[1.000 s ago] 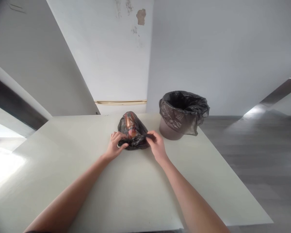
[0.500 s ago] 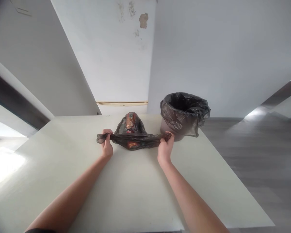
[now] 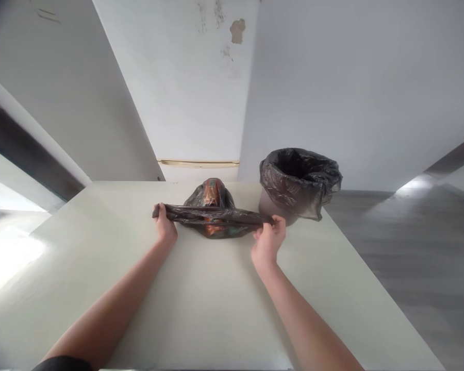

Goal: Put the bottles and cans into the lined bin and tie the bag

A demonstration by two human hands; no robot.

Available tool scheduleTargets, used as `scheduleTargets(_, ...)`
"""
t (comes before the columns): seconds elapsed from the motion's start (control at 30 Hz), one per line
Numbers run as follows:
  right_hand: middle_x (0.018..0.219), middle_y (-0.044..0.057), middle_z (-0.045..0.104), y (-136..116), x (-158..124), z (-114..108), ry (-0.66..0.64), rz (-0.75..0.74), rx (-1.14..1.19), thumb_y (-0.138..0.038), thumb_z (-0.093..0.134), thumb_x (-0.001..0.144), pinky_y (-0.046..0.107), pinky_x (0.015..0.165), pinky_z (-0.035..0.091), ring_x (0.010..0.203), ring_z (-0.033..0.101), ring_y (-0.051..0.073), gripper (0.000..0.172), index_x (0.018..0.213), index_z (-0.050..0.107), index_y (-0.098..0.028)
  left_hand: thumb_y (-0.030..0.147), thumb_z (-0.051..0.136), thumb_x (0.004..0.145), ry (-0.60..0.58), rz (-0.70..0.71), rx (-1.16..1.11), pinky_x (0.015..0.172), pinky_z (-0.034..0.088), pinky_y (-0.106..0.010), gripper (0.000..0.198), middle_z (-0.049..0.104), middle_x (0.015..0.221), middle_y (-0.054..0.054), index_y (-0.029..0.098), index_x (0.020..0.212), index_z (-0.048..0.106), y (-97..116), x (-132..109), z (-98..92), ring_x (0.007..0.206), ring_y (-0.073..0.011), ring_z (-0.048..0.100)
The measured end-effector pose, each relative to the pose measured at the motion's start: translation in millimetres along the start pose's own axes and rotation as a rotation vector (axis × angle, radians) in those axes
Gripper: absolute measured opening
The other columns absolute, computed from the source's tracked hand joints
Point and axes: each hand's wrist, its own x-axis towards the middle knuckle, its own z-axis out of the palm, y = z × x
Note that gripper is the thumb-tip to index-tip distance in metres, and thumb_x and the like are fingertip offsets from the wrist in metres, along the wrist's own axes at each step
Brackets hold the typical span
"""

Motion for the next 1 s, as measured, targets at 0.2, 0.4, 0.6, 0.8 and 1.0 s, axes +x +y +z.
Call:
scheduleTargets(0.2,0.075,-0.004,0.052,-5,-6,9,-0.013,0.123,0.255,-0.029,0.063,0.082,0.032,0.067,0.056,0.066,0.059,0.014,0.025,0.083,0.038,-0.026,0.062,0.077,0.086,-0.04,-0.154,-0.101,0.065,0.044,-0.022,0.048,0.048,0.077,0.004,0.022,0.082,0.052,3,2,2.1,0.071,-0.0105,0.049)
scheduleTargets(0.4,0.105,0.004,0.062,2,-16,6,-0.011,-0.294,-0.177,-0.022,0.064,0.085,0.044,0.095,0.054,0.102,0.066,0.022,0.016,0.095,0.053,-0.026,0.056,0.089,0.073,-0.228,-0.465,-0.334,0.063,0.051,-0.024,0.051,0.057,0.074,0.003,0.021,0.081,0.054,11,11,4.1,0.065,-0.0104,0.058)
scheduleTargets(0.6,0.142,0.011,0.062,0,-35,16,-0.823,-0.89,-0.673,-0.018,0.057,0.098,0.051,0.115,0.045,0.13,0.059,0.029,0.034,0.131,0.062,-0.027,0.04,0.088,0.078,-0.434,-0.454,-0.431,0.056,0.046,-0.022,0.038,0.052,0.072,0.005,0.022,0.095,0.058,22,6,3.2,0.059,-0.0092,0.052)
scheduleTargets(0.8,0.135,0.017,0.065,5,-28,20,-0.816,-0.917,-1.087,-0.021,0.049,0.105,0.047,0.093,0.05,0.113,0.064,0.03,0.046,0.151,0.049,-0.02,0.023,0.092,0.074,-0.519,-0.466,-0.66,0.077,0.055,-0.025,0.041,0.061,0.084,0.003,0.026,0.1,0.061,23,7,-1.4,0.079,-0.0126,0.065)
scheduleTargets(1.0,0.093,0.008,0.068,1,-14,10,-0.786,-0.967,-1.123,-0.014,0.053,0.103,0.038,0.081,0.039,0.09,0.057,0.023,0.019,0.112,0.069,-0.018,0.01,0.087,0.077,-0.431,-0.47,-0.706,0.1,0.051,-0.031,0.037,0.072,0.11,0.003,0.029,0.102,0.066,23,8,-1.0,0.107,-0.0156,0.068)
